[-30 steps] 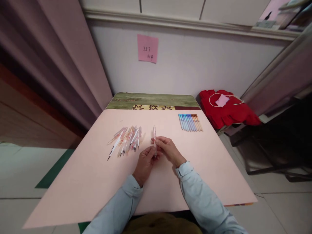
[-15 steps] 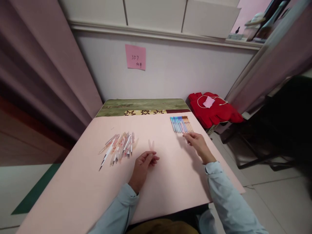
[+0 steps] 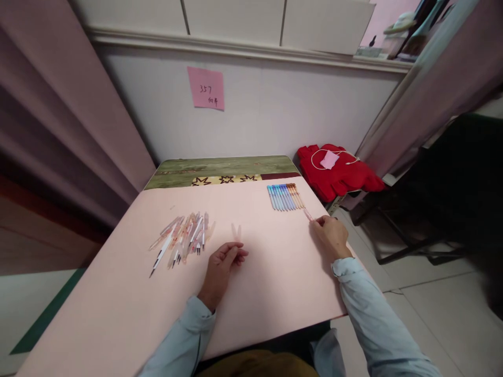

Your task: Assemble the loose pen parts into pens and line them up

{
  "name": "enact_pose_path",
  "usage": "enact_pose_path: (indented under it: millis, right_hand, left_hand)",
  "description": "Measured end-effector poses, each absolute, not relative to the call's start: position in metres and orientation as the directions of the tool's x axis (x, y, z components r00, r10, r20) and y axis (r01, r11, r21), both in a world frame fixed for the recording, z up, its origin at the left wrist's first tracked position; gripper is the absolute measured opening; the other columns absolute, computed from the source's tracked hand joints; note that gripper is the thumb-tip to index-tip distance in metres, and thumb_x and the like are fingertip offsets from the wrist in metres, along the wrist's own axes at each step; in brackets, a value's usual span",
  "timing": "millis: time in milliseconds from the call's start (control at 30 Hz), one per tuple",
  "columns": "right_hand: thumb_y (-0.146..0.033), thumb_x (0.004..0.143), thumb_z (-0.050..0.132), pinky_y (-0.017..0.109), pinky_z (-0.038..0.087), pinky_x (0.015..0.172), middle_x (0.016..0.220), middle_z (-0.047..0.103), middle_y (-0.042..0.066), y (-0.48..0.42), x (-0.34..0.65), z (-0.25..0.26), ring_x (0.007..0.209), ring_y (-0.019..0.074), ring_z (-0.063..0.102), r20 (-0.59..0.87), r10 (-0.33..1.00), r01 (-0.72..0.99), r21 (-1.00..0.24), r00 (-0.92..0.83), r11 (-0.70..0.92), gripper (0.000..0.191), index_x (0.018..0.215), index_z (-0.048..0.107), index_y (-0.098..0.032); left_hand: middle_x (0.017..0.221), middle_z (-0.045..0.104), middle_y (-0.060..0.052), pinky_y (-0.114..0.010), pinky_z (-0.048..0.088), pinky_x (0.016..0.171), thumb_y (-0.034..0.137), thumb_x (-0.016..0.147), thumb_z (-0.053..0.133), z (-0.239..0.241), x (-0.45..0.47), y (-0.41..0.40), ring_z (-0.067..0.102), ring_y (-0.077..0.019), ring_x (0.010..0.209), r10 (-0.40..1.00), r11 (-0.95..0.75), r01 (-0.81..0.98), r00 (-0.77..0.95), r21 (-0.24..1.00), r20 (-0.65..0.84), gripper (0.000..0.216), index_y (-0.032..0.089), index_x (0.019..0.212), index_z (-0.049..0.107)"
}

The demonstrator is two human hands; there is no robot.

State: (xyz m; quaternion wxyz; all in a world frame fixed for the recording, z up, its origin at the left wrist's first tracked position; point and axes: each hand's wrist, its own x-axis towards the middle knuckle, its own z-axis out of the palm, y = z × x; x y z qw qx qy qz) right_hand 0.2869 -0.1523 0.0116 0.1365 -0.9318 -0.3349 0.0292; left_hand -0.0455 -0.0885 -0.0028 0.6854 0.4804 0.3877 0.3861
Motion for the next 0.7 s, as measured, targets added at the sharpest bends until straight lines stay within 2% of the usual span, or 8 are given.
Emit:
enact_pose_path:
  millis: [300,433,567,700]
  right_hand:
    - [-0.047,0.086,0.053,0.034,0.039,0.065,0.084,0.072,0.014,-0.161,0.286,0.005,0.083,0.029,0.066,0.057,0.658,0.649,-0.246,0.751,-0.719,0.036,0.095,0.077,-0.022]
    - [-0.052,0.085,0.055,0.034,0.037,0.062,0.084,0.073,0.013,-0.161,0.281,0.012,0.076,0.0286,0.065,0.082,0.678,0.671,-0.266,0.731,-0.691,0.038,0.095,0.076,-0.022]
    - [-0.051,0.084,0.058,0.033,0.035,0.059,0.076,0.072,0.009,-0.154,0.25,0.029,0.07,0.025,0.063,0.21,0.727,0.736,-0.4,0.653,-0.546,0.034,0.089,0.076,-0.022]
    - [-0.051,0.083,0.059,0.03,0.04,0.059,0.069,0.07,0.005,-0.138,0.19,0.03,0.062,0.0199,0.062,0.182,0.854,0.711,-0.652,0.487,-0.266,0.034,0.081,0.074,-0.02]
  left_hand:
    - [0.082,0.073,-0.008,-0.025,0.047,0.066,0.039,0.083,0.066,-0.004,-0.042,-0.093,0.06,-0.0127,0.069,0.903,0.246,-0.173,0.399,0.954,-0.16,0.028,0.015,0.096,0.067]
    - [0.079,0.072,-0.007,-0.026,0.046,0.065,0.04,0.084,0.064,-0.003,-0.042,-0.098,0.059,-0.0129,0.068,0.917,0.207,-0.168,0.377,0.964,-0.131,0.027,0.014,0.093,0.066]
    - [0.073,0.07,-0.006,-0.024,0.044,0.061,0.04,0.085,0.062,0.0,-0.048,-0.112,0.055,-0.0118,0.062,0.922,0.134,-0.089,0.376,0.987,-0.091,0.027,0.014,0.089,0.067]
    - [0.071,0.069,-0.006,-0.023,0.042,0.057,0.039,0.085,0.062,0.005,-0.06,-0.129,0.054,-0.0115,0.059,0.902,0.099,0.005,0.421,0.995,-0.092,0.025,0.014,0.086,0.068]
